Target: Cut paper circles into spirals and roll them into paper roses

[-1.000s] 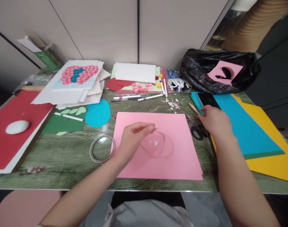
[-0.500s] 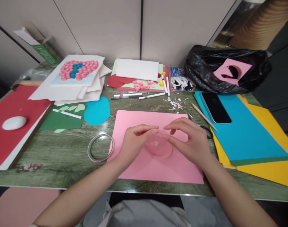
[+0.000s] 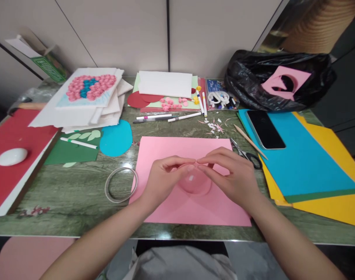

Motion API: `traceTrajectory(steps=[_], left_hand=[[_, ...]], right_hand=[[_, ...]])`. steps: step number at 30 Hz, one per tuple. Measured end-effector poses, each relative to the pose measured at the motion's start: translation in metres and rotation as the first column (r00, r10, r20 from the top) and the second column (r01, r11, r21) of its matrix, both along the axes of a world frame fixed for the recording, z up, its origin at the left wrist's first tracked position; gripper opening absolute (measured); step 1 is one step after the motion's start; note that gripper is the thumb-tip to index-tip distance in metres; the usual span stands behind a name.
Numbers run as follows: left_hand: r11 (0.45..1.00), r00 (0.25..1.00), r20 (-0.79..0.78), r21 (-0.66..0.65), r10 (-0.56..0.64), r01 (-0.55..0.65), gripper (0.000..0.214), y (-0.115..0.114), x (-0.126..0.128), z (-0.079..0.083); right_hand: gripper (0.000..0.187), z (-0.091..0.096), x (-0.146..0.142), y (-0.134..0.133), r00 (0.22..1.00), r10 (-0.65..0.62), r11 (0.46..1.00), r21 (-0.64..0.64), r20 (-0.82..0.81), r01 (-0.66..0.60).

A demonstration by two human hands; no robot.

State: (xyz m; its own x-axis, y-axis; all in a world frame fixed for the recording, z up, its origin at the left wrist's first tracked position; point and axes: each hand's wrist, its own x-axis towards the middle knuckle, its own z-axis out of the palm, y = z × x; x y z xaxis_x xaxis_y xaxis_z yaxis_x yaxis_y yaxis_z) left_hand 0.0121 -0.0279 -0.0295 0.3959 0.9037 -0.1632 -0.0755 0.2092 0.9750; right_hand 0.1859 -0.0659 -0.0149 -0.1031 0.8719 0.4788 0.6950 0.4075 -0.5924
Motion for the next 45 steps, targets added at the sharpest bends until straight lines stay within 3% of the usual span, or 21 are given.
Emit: traceTrajectory(steps=[45], left_hand=[[0.999, 0.997, -0.077, 0.048, -0.01, 0.014, 0.009, 0.0009, 0.0028, 0.0047]], right_hand=[[0.002, 0.0036, 0.0004, -0.0001, 0.999, 0.031, 1.0, -0.002, 0.033, -0.031]])
